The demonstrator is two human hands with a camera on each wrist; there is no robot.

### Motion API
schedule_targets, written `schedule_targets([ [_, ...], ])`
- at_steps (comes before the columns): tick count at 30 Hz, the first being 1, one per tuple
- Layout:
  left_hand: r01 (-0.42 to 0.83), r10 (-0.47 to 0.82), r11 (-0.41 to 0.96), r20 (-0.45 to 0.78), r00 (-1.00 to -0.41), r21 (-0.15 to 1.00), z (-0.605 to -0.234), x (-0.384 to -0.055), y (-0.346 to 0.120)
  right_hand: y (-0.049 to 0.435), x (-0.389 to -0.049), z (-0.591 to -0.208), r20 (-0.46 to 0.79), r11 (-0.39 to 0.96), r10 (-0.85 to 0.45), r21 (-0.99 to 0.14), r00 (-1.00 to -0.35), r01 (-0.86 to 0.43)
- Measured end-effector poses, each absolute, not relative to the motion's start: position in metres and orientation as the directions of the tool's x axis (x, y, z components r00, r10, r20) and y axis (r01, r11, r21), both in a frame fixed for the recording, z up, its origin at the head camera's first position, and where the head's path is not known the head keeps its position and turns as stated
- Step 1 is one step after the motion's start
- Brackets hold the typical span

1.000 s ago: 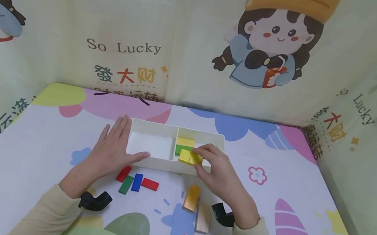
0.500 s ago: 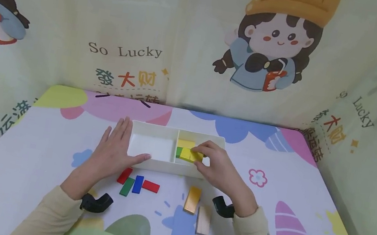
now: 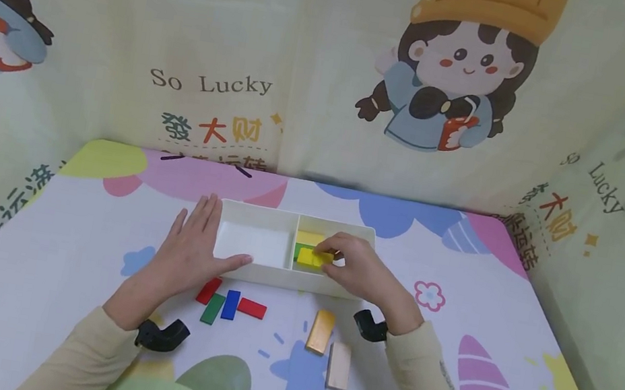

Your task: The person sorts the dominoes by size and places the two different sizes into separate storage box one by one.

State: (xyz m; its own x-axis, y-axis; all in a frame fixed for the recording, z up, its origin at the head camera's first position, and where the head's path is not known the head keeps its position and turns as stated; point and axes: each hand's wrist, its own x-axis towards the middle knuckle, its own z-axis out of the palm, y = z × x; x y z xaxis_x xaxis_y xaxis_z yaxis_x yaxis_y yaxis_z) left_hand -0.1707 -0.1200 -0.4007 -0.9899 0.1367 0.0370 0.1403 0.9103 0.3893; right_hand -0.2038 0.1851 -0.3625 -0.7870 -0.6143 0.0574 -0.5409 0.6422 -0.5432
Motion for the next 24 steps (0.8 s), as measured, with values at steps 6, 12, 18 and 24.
schedule_targets([
  [6, 0.142, 0.129, 0.914, 0.06, -0.99, 0.381, -0.401, -0.171, -0.121, 0.18, -0.216, -0.364, -0.011, 0.642, -0.638, -0.56, -0.77, -0.524],
  [12, 0.141, 0.133, 0.91, 0.047, -0.99, 0.391, -0.401, -0.171, -0.121, 0.177, -0.221, -0.365, -0.112, 0.678, -0.625, -0.569, -0.772, -0.466],
  [18, 0.138, 0.131, 0.911, 0.045, -0.99, 0.39, -0.399, -0.172, -0.12, 0.177, -0.224, -0.366, -0.129, 0.665, -0.637, -0.592, -0.76, -0.456],
  [24, 0.131, 0.136, 0.914, 0.015, -0.991, 0.383, -0.4, -0.172, -0.122, 0.174, -0.228, -0.371, -0.135, 0.657, -0.654, -0.588, -0.744, -0.471],
])
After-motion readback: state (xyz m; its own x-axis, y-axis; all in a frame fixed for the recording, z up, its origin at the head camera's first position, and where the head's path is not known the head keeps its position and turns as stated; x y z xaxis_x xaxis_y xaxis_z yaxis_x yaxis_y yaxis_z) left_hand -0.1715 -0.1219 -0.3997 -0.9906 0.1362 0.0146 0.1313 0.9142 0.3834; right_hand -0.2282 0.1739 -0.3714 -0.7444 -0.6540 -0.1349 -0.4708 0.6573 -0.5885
